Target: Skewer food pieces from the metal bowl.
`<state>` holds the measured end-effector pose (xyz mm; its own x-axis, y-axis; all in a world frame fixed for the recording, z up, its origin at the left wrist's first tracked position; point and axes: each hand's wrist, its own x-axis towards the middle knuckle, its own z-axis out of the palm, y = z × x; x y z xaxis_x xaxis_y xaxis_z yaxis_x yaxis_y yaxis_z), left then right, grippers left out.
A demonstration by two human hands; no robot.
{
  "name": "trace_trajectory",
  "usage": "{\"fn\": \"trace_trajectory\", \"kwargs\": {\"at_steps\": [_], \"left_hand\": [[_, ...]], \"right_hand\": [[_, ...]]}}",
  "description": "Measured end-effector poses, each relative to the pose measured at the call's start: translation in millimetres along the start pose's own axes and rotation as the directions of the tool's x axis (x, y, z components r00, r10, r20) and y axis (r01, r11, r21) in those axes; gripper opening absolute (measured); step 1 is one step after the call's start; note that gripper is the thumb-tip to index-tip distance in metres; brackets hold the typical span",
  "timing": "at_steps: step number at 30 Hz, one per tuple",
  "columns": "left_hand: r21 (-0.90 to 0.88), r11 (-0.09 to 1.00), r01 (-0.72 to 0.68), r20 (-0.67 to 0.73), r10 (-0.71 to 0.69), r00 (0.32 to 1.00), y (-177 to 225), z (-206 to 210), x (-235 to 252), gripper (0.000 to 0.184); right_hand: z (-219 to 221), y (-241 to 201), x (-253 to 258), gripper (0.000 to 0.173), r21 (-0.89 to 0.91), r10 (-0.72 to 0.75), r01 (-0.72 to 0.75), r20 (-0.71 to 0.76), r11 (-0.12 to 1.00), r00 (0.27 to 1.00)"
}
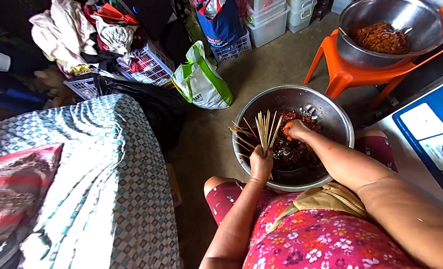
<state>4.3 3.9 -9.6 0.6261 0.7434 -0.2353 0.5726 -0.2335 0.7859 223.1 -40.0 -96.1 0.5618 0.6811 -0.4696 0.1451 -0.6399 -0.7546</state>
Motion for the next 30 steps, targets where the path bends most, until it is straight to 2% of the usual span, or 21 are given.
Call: {"fn": "trace_trajectory", "kwargs": {"at_steps": [1, 3, 6, 8, 12, 17, 23, 30], "left_hand": [[0.007, 1.000, 0.001, -0.002, -0.001, 1.000, 0.8, -0.5, -0.2, 0.021], [0.018, 1.000, 0.019, 0.004, -0.019, 1.000, 3.7, -2.1, -1.0, 0.020], [0.018, 0.999, 0.037, 0.018, -0.037, 0.999, 5.6, -3.1, -1.8, 0.020], [0.022, 0.999, 0.048, 0.037, -0.049, 0.998, 7.4, -3.9, -2.1, 0.022], [0.014, 0.998, 0.061, 0.057, -0.062, 0.996, 8.1, -4.4, -1.9, 0.022], [0.009, 0.997, 0.072, 0.088, -0.073, 0.993, 6.8, -3.8, 0.0, 0.022], [-0.017, 0.997, 0.079, 0.095, -0.077, 0.993, 4.3, -3.3, 1.0, 0.020], [-0.033, 0.997, 0.072, 0.093, -0.068, 0.993, 4.3, -3.0, 0.1, 0.019]], "right_hand": [[-4.6, -9.1, -7.3, 0.022, 0.230, 0.047, -0.048, 0.007, 0.972, 0.999], [-14.2, -26.8, -21.7, 0.028, 0.589, 0.120, -0.138, 0.071, 0.796, 0.990], [-21.2, -35.1, -27.3, 0.025, 0.796, 0.141, -0.183, 0.123, 0.577, 0.982], [-22.2, -35.0, -26.1, 0.021, 0.833, 0.126, -0.180, 0.133, 0.523, 0.983], [-22.2, -32.7, -23.4, 0.031, 0.838, 0.111, -0.126, 0.078, 0.531, 0.991], [-27.9, -37.5, -27.3, 0.026, 0.865, 0.126, -0.101, 0.044, 0.491, 0.991], [-26.9, -32.3, -22.5, 0.024, 0.859, 0.118, -0.095, 0.041, 0.503, 0.992], [-30.8, -36.0, -24.3, 0.020, 0.842, 0.177, -0.100, 0.005, 0.530, 0.984]]}}
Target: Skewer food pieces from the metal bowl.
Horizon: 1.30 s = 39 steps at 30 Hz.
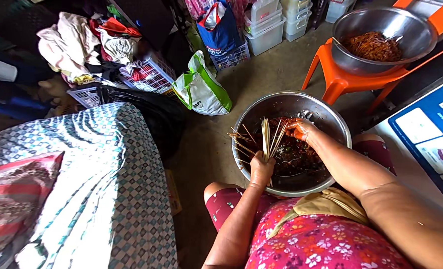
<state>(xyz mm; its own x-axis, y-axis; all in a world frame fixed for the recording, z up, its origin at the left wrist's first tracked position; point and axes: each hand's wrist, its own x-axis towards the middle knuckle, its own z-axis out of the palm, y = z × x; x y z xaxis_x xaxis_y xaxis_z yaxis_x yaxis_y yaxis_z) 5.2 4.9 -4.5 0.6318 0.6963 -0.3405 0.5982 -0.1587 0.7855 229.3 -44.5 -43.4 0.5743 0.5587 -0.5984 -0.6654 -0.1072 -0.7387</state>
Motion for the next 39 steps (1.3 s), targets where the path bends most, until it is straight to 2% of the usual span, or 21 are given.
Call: {"fn": "trace_trajectory", "kwargs": {"at_steps": [5, 12, 15, 24, 30, 34, 39], "left_hand": [[-0.007, 1.000, 0.000, 0.005, 0.001, 1.000, -1.8, 0.5, 1.3, 0.018], [0.023, 0.999, 0.042, -0.007, -0.042, 0.999, 0.6, -0.1, 1.0, 0.019], [0.015, 0.999, 0.035, -0.017, -0.035, 0.999, -0.2, -0.2, 1.6, 0.017], [-0.026, 0.999, 0.026, -0.014, -0.027, 1.000, -4.2, 1.5, 2.5, 0.019], [-0.073, 0.997, 0.028, -0.027, -0.030, 0.999, -6.5, 2.5, 4.2, 0.017], [-0.202, 0.979, 0.039, -0.039, -0.048, 0.998, -5.0, 4.6, 2.9, 0.016], [-0.143, 0.988, 0.061, -0.025, -0.066, 0.998, -1.6, 4.8, 1.9, 0.021]], "right_hand": [[2.9, 2.0, -2.0, 0.023, -0.040, 0.000, 0.001, 0.028, 0.999, 1.000], [0.3, 4.0, -2.3, 0.020, 0.074, -0.018, 0.013, 0.069, 0.997, 0.997], [-0.6, -0.3, -5.0, 0.019, 0.055, -0.018, 0.012, 0.114, 0.998, 0.993], [-3.5, 10.6, -1.6, 0.023, -0.043, -0.093, 0.097, 0.099, 0.994, 0.991], [2.2, 0.4, -11.0, 0.022, -0.040, -0.021, 0.027, 0.127, 0.999, 0.992], [3.3, 1.8, -9.6, 0.022, -0.030, 0.004, 0.001, 0.151, 1.000, 0.989], [8.2, 0.9, -16.1, 0.021, -0.041, 0.020, -0.014, 0.140, 0.999, 0.990]]}}
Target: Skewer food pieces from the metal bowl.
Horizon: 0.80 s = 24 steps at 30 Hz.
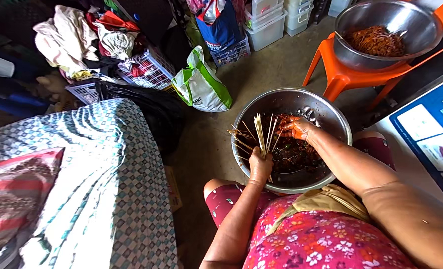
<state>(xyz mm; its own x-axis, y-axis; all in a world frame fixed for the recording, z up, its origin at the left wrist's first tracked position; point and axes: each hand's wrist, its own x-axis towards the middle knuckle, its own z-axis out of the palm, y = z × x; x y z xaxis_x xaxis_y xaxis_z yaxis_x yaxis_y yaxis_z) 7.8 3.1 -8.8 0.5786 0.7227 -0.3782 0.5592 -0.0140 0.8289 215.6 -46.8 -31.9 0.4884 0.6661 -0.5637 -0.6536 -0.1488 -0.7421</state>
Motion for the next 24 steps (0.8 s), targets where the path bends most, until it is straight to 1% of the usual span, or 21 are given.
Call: {"fn": "trace_trajectory", "kwargs": {"at_steps": [4, 7, 11, 13, 16, 19, 24], "left_hand": [[0.062, 0.998, 0.011, -0.002, -0.011, 1.000, 1.9, 1.1, -1.3, 0.026], [0.087, 0.996, -0.005, -0.010, 0.006, 1.000, 1.5, 1.4, -2.1, 0.024], [0.112, 0.994, -0.014, -0.021, 0.017, 1.000, 3.0, 0.4, -2.6, 0.023], [0.136, 0.990, -0.020, -0.028, 0.024, 0.999, 3.4, 0.4, -3.0, 0.023], [0.174, 0.984, -0.027, -0.026, 0.032, 0.999, 5.0, 0.4, -4.6, 0.026], [0.181, 0.983, -0.031, -0.026, 0.036, 0.999, 5.0, 0.6, -5.7, 0.026], [0.159, 0.987, -0.024, -0.028, 0.029, 0.999, 4.3, 1.5, -8.2, 0.024]], "right_hand": [[0.6, 2.4, -0.6, 0.028, 0.010, 0.035, -0.036, 0.011, 0.999, 0.999], [0.2, 2.6, -1.0, 0.030, 0.015, 0.045, -0.045, 0.023, 0.999, 0.999], [-1.6, 7.5, 1.5, 0.020, 0.058, -0.011, 0.007, 0.054, 0.998, 0.998], [-2.5, 9.7, 4.1, 0.021, 0.060, -0.015, 0.012, 0.054, 0.998, 0.998], [-0.6, 10.0, 1.3, 0.024, 0.007, 0.026, -0.027, 0.051, 1.000, 0.998], [3.4, 9.6, -2.2, 0.018, -0.013, 0.057, -0.057, 0.036, 0.998, 0.998], [7.5, 9.7, -8.9, 0.015, 0.005, 0.105, -0.106, 0.073, 0.994, 0.992]]}}
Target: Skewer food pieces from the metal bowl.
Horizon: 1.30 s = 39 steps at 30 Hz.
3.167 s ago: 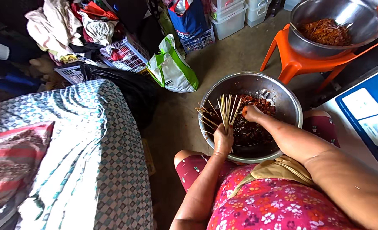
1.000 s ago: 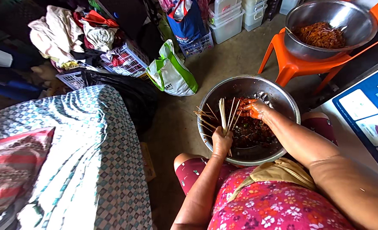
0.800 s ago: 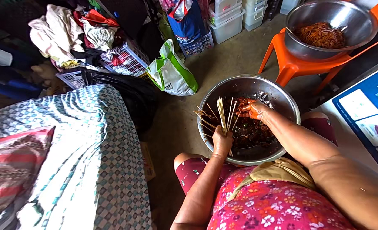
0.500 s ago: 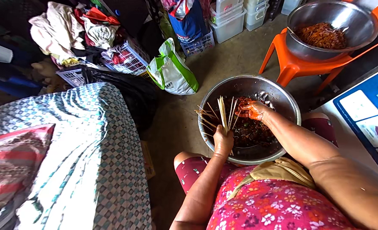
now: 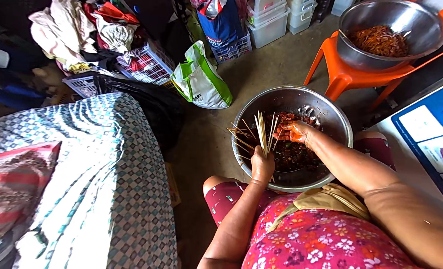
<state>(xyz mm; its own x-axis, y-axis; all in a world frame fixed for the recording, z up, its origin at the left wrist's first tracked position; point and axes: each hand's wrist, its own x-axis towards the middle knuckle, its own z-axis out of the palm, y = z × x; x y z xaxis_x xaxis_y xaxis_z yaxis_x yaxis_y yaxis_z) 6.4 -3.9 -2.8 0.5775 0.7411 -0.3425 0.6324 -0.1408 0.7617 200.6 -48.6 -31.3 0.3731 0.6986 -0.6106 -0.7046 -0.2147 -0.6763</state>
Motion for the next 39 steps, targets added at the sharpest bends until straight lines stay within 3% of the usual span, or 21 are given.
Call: {"fn": "trace_trajectory", "kwargs": {"at_steps": [6, 10, 17, 20, 22, 25, 27, 30, 33, 36, 39], "left_hand": [[-0.004, 1.000, -0.001, -0.014, 0.001, 1.000, 1.3, 0.8, -1.5, 0.024], [-0.013, 1.000, 0.016, -0.044, -0.016, 0.999, 0.4, 1.2, 1.2, 0.022], [0.026, 0.998, 0.055, -0.062, -0.053, 0.997, 3.5, -0.9, 2.2, 0.024], [0.028, 0.998, 0.052, -0.069, -0.050, 0.996, 4.2, -2.4, 2.8, 0.025], [0.025, 0.998, 0.051, -0.074, -0.049, 0.996, 4.0, -2.8, 2.5, 0.025], [0.040, 0.998, 0.050, -0.071, -0.047, 0.996, 4.9, -3.6, 1.8, 0.023], [0.045, 0.998, 0.048, -0.060, -0.045, 0.997, 5.0, -2.8, 2.1, 0.024], [0.049, 0.998, 0.040, -0.049, -0.037, 0.998, 3.6, -2.0, 3.8, 0.026], [0.060, 0.998, 0.034, -0.045, -0.031, 0.999, 3.4, -2.5, 3.0, 0.025], [0.069, 0.997, 0.031, -0.041, -0.028, 0.999, 3.0, -2.0, 2.7, 0.027], [0.057, 0.998, 0.019, -0.034, -0.017, 0.999, 2.0, -2.3, 3.3, 0.028]], "right_hand": [[5.3, 11.3, -0.4, 0.018, 0.011, 0.042, -0.042, 0.044, 0.999, 0.998], [21.1, 25.4, -8.3, 0.016, -0.106, 0.108, -0.094, 0.137, 0.990, 0.985], [33.9, 35.5, -18.9, 0.015, -0.211, 0.175, -0.139, 0.164, 0.968, 0.971], [29.4, 33.2, -13.9, 0.014, -0.239, 0.156, -0.108, 0.195, 0.965, 0.968], [17.5, 24.9, -7.9, 0.027, -0.318, 0.082, -0.021, 0.178, 0.948, 0.981], [-8.5, 8.4, 7.2, 0.030, -0.590, -0.143, 0.060, -0.095, 0.805, 0.985], [-30.2, 3.2, 23.1, 0.025, -0.799, -0.247, 0.000, -0.186, 0.601, 0.951], [-42.1, 12.3, 39.2, 0.027, -0.965, -0.256, -0.053, -0.120, 0.257, 0.959], [-27.0, 22.4, 35.4, 0.041, -0.994, -0.179, -0.103, -0.108, 0.038, 0.978], [-18.5, 21.6, 30.2, 0.034, -0.991, -0.153, -0.133, -0.129, -0.010, 0.980], [-26.1, 15.3, 33.1, 0.022, -0.992, -0.175, -0.092, -0.107, 0.091, 0.979]]}}
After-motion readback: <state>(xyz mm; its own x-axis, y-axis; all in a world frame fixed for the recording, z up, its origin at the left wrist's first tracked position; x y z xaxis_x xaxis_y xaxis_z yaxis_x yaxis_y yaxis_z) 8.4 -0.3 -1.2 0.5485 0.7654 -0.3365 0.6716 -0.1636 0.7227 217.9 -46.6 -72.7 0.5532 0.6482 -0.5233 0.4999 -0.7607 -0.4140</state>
